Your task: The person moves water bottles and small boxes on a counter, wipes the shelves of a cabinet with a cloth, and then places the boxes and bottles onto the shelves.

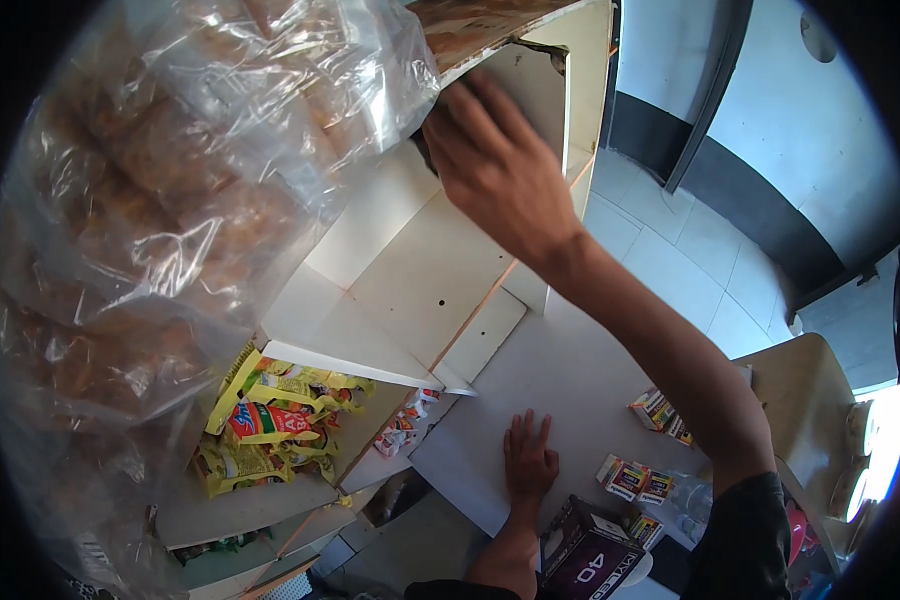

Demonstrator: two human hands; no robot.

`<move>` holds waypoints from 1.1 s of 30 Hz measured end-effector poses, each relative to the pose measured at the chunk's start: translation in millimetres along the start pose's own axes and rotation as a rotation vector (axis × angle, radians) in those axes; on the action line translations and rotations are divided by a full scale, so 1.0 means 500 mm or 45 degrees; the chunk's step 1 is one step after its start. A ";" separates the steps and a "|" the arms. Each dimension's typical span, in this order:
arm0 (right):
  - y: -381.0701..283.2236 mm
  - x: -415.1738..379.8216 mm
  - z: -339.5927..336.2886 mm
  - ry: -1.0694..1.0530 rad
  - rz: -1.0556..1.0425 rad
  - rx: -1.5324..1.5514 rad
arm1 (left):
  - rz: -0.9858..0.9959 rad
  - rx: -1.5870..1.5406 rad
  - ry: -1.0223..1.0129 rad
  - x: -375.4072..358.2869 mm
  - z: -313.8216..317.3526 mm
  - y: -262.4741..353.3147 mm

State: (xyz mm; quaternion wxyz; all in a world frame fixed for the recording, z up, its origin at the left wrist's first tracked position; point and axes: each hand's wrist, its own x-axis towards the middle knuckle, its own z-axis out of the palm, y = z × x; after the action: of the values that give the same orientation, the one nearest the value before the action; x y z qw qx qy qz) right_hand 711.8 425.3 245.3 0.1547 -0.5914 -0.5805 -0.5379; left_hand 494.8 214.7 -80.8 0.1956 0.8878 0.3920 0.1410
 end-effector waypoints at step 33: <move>-0.137 -0.013 -0.037 -0.140 1.259 1.823 | -0.006 -0.025 -0.013 0.002 0.003 0.002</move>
State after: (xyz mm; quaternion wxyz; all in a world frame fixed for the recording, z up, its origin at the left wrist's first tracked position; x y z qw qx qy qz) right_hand 646.7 426.1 216.6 0.6768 -0.5612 -0.4625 0.1143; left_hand 496.6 214.3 -81.6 0.2066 0.8857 0.3916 0.1398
